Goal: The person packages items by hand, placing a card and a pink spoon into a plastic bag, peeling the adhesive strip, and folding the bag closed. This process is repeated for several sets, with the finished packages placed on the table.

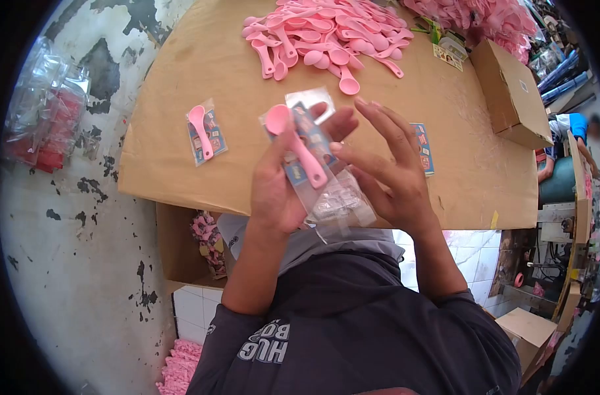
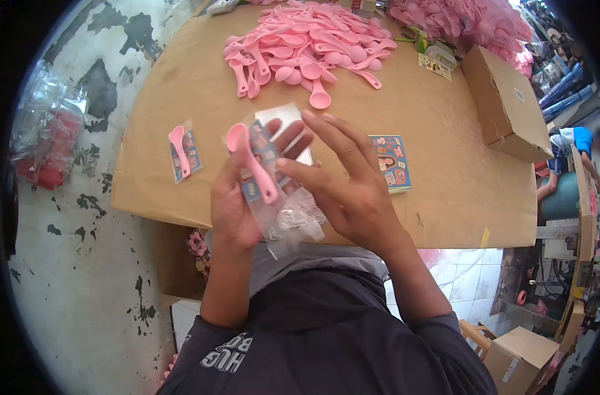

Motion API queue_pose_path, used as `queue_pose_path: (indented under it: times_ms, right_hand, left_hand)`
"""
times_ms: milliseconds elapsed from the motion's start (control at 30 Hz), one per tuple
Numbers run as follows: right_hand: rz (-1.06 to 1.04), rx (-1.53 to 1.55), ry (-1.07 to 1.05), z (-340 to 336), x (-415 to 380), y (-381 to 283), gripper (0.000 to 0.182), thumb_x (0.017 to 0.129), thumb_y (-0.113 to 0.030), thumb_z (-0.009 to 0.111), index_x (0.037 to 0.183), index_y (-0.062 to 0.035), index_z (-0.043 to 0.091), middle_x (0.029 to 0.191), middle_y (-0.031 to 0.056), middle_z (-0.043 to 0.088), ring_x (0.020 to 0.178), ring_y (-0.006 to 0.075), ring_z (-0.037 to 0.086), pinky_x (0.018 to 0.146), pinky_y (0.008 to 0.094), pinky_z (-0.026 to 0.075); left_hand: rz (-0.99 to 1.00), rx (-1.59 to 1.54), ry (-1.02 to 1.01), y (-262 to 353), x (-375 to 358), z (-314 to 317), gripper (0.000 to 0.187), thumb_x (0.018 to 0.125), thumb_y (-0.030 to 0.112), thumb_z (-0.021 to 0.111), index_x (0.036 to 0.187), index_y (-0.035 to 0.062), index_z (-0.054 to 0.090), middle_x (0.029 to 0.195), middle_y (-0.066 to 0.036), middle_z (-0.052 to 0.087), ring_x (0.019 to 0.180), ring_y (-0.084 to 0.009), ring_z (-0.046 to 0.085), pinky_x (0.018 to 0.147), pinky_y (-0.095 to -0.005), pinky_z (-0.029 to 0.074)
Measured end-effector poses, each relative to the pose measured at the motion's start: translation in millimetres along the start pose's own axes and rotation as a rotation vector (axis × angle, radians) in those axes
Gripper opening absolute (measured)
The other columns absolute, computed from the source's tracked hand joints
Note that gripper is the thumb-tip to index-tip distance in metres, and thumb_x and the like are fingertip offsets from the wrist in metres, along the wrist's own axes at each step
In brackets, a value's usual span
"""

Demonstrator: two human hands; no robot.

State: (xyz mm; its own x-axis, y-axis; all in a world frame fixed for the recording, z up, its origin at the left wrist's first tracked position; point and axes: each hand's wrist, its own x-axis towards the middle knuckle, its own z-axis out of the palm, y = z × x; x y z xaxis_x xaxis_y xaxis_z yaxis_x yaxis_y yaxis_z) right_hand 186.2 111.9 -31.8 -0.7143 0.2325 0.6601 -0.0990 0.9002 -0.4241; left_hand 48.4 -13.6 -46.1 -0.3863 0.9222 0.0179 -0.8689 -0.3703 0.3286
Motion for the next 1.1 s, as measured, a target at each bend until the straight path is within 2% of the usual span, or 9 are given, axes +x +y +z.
queue_pose_path:
  times_ms: [167,300,400,533,600,767,833,867,1100]
  right_hand:
    - [-0.076,0.106,-0.063,9.3,9.8,-3.7,0.035,0.076,-0.002,0.073,0.105,-0.0210,0.079,0.151,0.0109,0.054,0.142,0.0355,0.045,0.106,0.0446,0.045]
    - [-0.058,0.334,-0.032,-1.3,12.0,1.6,0.034,0.076,-0.003,0.077,0.110,-0.0126,0.077,0.140,0.0111,0.063,0.135,0.0303,0.054,0.093,0.0350,0.050]
    - [0.273,0.476,0.067,-4.2,7.1,-2.2,0.047,0.090,-0.005,0.076,0.135,-0.0014,0.061,0.104,0.0076,0.072,0.090,0.0127,0.065,0.082,0.0286,0.050]
    - [0.504,0.661,-0.045,5.0,-1.9,-6.0,0.066,0.091,-0.006,0.076,0.149,-0.0022,0.043,0.083,0.0032,0.066,0.077,0.0080,0.061,0.072,0.0243,0.047]
    - [0.551,0.687,-0.036,11.4,-9.6,-4.8,0.065,0.091,-0.006,0.076,0.148,-0.0022,0.043,0.084,0.0035,0.067,0.076,0.0084,0.062,0.072,0.0246,0.048]
    - [0.526,0.453,0.194,9.1,-7.9,3.3,0.056,0.089,-0.005,0.076,0.140,-0.0035,0.053,0.099,0.0076,0.071,0.084,0.0169,0.066,0.077,0.0306,0.051]
    - [0.109,-0.116,0.211,-0.8,0.2,12.4,0.045,0.084,-0.004,0.077,0.128,-0.0056,0.064,0.116,0.0112,0.069,0.101,0.0269,0.064,0.085,0.0375,0.051]
    - [0.118,-0.093,0.219,-1.2,5.2,7.3,0.037,0.079,-0.004,0.078,0.115,-0.0069,0.072,0.124,0.0123,0.066,0.113,0.0329,0.058,0.091,0.0424,0.049]
    - [-0.022,-0.228,0.215,6.1,20.8,7.9,0.031,0.078,-0.001,0.078,0.108,-0.0068,0.076,0.128,0.0093,0.067,0.114,0.0305,0.060,0.096,0.0399,0.049]
  left_hand:
    - [-0.139,0.154,0.008,-8.2,-10.1,-8.4,0.054,0.111,0.035,0.041,0.154,0.0028,0.034,0.150,-0.023,0.048,0.141,-0.0286,0.048,0.113,-0.0448,0.044]
    - [0.009,0.244,0.032,6.8,-9.7,-14.8,0.064,0.109,0.041,0.045,0.157,0.0031,0.028,0.152,-0.021,0.048,0.136,-0.0283,0.054,0.108,-0.0393,0.048]
    - [0.132,0.425,-0.022,8.0,-10.4,-8.1,0.064,0.105,0.028,0.056,0.157,0.0020,0.029,0.153,-0.022,0.047,0.133,-0.0258,0.056,0.109,-0.0371,0.047]
    - [0.158,0.717,-0.037,-0.9,-11.2,-4.9,0.057,0.102,0.010,0.063,0.151,-0.0008,0.038,0.138,-0.022,0.062,0.120,-0.0183,0.064,0.098,-0.0317,0.053]
    - [0.162,0.799,0.065,-6.0,-9.4,-7.0,0.043,0.103,0.010,0.063,0.141,-0.0023,0.050,0.120,-0.018,0.073,0.100,-0.0134,0.071,0.086,-0.0268,0.057]
    - [0.171,0.873,0.130,-9.6,-11.8,1.2,0.045,0.102,0.007,0.063,0.145,0.0011,0.051,0.110,-0.015,0.076,0.094,-0.0110,0.071,0.079,-0.0236,0.056]
    - [0.161,0.908,0.124,-12.5,-12.5,3.8,0.048,0.102,0.007,0.064,0.148,0.0027,0.049,0.106,-0.013,0.077,0.091,-0.0094,0.070,0.076,-0.0223,0.055]
    - [0.180,0.953,0.094,-15.6,-12.5,3.5,0.052,0.101,0.006,0.064,0.150,0.0048,0.048,0.103,-0.011,0.077,0.087,-0.0061,0.067,0.073,-0.0204,0.052]
    - [0.164,1.150,0.043,-12.3,-19.3,1.4,0.062,0.097,0.001,0.067,0.154,0.0010,0.043,0.095,-0.003,0.076,0.072,0.0048,0.051,0.060,-0.0136,0.033]
